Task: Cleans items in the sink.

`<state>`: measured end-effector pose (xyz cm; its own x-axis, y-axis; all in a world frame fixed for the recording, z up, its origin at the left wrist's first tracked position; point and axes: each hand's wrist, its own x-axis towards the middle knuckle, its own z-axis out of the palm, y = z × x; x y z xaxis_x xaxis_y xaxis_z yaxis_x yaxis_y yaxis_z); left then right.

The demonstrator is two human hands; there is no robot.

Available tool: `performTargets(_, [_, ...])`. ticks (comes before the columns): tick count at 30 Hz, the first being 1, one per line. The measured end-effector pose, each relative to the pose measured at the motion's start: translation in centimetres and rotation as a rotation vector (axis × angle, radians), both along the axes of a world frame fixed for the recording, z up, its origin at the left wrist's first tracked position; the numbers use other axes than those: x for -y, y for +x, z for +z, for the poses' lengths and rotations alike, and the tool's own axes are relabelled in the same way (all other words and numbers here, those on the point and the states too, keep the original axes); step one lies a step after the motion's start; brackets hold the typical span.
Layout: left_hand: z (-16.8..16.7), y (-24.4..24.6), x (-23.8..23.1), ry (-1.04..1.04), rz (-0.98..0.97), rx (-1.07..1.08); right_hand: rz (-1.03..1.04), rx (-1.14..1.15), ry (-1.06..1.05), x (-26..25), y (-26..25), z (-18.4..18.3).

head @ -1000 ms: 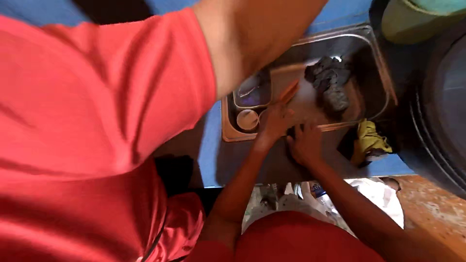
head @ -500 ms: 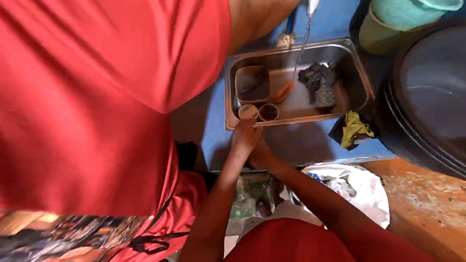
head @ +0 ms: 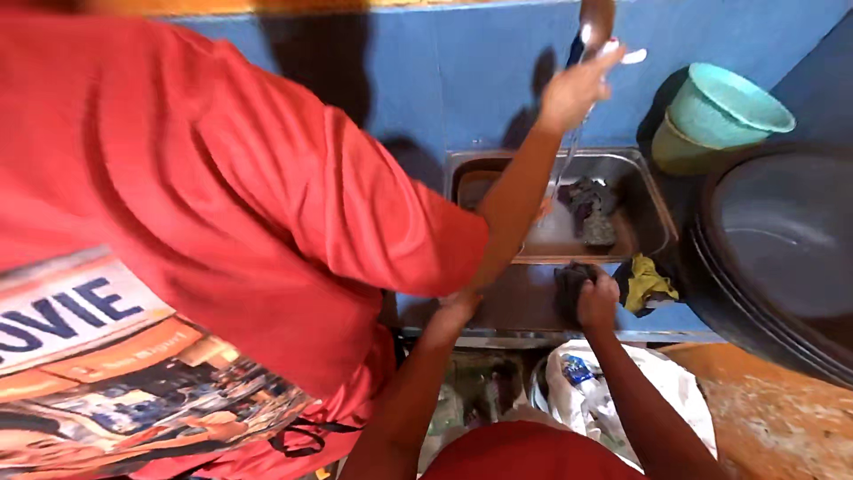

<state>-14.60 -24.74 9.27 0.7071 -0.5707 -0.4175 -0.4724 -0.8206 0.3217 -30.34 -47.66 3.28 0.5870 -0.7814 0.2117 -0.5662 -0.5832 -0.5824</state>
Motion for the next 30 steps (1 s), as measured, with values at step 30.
performTargets(30, [6.5, -4.3, 8.0, -0.759, -0.103, -0.286, 0.732, -0.433, 0.356, 6.8, -2.2, 10.2])
